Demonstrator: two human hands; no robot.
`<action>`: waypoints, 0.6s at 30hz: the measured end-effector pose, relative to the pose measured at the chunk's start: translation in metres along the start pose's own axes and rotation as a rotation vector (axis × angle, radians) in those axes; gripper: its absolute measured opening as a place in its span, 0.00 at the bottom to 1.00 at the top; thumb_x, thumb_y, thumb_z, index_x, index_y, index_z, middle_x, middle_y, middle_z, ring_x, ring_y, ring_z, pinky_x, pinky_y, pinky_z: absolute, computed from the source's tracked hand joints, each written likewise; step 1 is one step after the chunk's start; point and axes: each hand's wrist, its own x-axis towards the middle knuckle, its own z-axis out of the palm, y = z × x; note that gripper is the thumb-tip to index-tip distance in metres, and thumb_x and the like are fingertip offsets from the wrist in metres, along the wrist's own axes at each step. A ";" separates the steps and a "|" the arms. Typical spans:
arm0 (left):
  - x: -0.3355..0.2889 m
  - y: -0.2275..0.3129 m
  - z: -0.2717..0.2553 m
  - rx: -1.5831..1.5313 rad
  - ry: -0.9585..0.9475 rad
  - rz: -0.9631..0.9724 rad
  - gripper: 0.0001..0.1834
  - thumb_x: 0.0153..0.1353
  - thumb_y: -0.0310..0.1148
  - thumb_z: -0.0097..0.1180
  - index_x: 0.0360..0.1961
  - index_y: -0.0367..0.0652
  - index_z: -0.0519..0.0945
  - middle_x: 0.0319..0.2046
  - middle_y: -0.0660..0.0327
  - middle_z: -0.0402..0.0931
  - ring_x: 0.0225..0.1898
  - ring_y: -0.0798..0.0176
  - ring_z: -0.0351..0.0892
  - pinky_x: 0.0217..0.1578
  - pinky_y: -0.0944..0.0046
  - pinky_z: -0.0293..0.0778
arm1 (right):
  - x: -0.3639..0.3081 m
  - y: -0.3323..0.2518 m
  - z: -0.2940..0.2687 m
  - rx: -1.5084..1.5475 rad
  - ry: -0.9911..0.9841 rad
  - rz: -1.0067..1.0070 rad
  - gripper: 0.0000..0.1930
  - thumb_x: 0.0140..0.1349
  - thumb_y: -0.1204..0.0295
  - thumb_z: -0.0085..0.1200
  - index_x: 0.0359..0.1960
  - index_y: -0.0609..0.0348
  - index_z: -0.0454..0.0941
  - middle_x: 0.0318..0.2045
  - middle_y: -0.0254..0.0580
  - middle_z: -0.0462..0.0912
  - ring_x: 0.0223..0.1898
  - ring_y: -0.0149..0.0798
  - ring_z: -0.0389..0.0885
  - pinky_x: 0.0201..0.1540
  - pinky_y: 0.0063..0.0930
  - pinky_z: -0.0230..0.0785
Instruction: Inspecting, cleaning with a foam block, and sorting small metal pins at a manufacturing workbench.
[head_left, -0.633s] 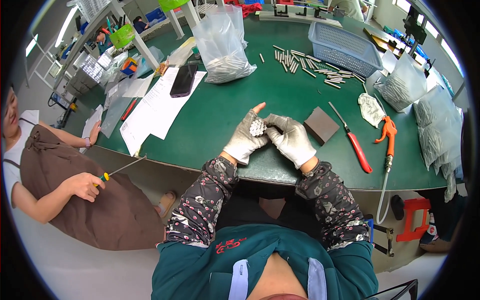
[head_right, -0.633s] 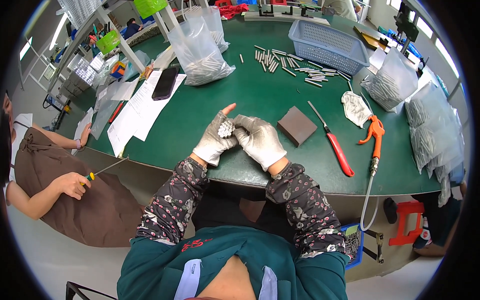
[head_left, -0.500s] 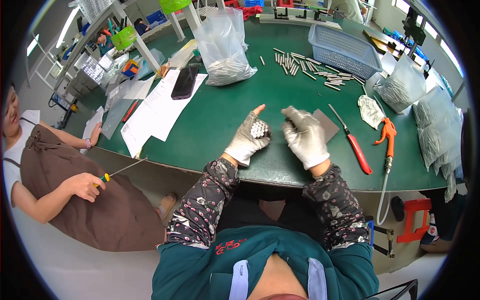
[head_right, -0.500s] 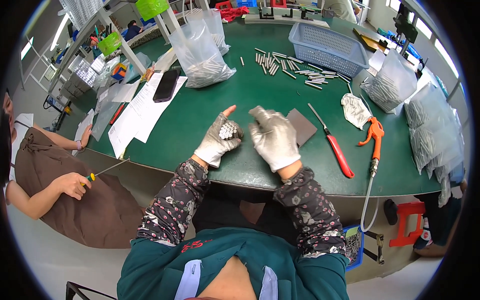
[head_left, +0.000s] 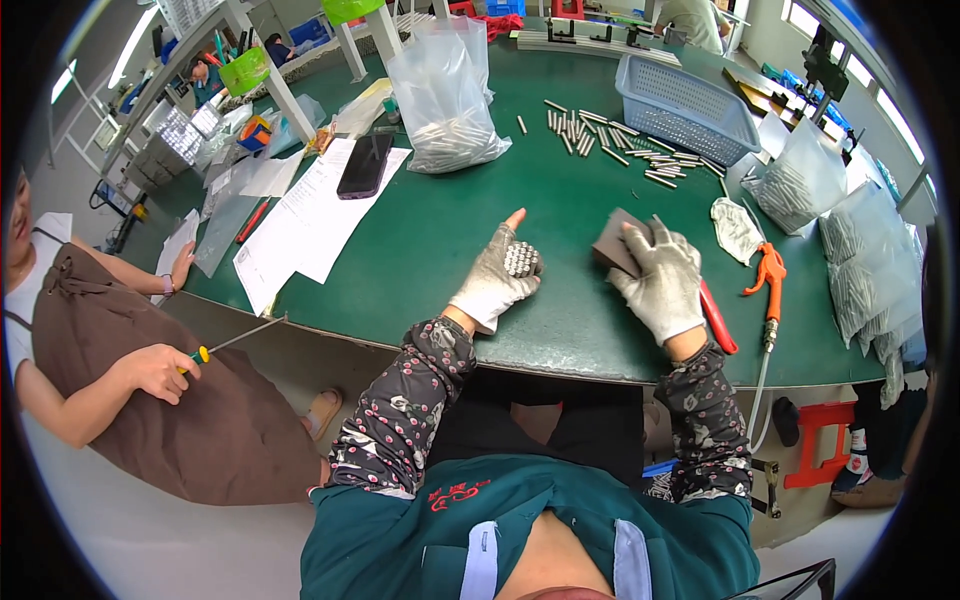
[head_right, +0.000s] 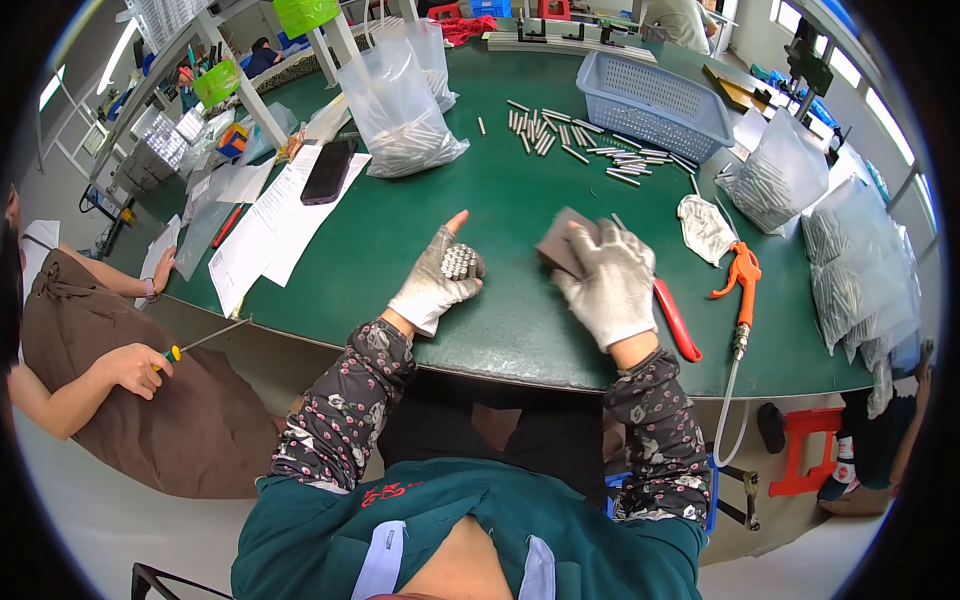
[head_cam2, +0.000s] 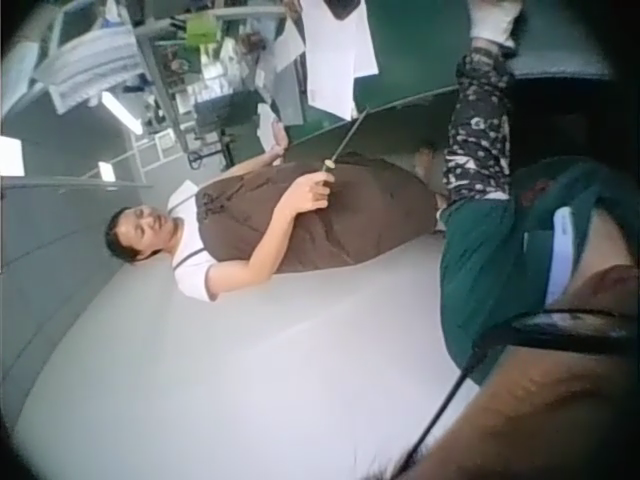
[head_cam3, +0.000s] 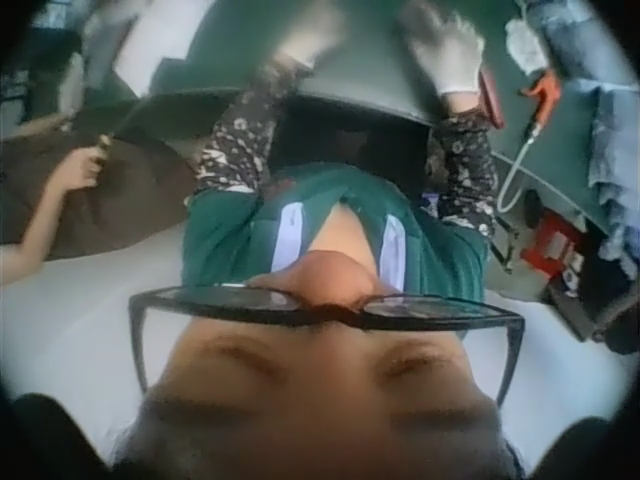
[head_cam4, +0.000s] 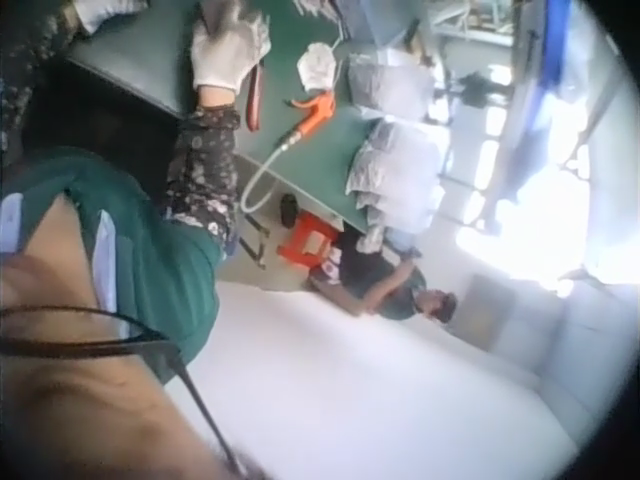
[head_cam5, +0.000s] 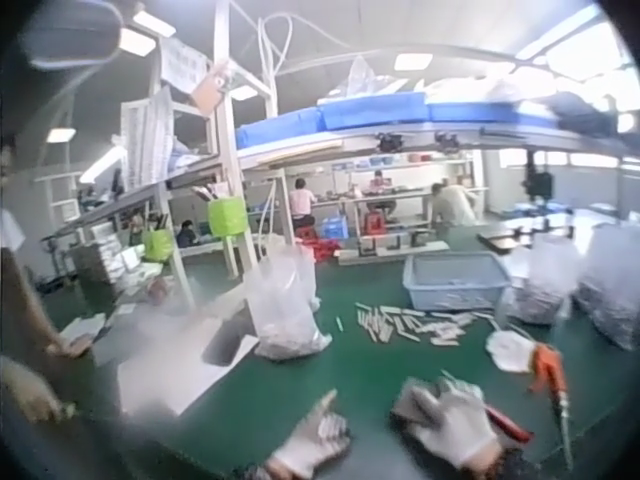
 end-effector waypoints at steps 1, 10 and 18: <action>0.001 -0.002 0.000 0.001 0.000 -0.002 0.49 0.40 0.16 0.60 0.64 0.46 0.51 0.32 0.64 0.74 0.32 0.73 0.71 0.38 0.74 0.70 | 0.005 -0.014 -0.007 0.114 0.054 -0.073 0.25 0.40 0.62 0.62 0.44 0.52 0.76 0.45 0.54 0.73 0.47 0.51 0.71 0.49 0.41 0.62; 0.001 0.003 0.002 0.013 0.029 -0.083 0.51 0.39 0.21 0.60 0.65 0.51 0.49 0.38 0.57 0.74 0.37 0.61 0.74 0.44 0.65 0.70 | 0.037 -0.026 0.001 0.090 0.190 -0.072 0.18 0.45 0.61 0.58 0.39 0.51 0.78 0.40 0.53 0.75 0.40 0.49 0.73 0.44 0.38 0.65; 0.000 0.000 0.001 -0.035 -0.014 -0.121 0.51 0.41 0.17 0.59 0.66 0.51 0.48 0.44 0.59 0.70 0.44 0.67 0.71 0.47 0.71 0.67 | 0.037 -0.026 0.004 0.079 0.248 -0.069 0.16 0.46 0.62 0.57 0.39 0.50 0.78 0.40 0.52 0.74 0.41 0.49 0.72 0.41 0.40 0.64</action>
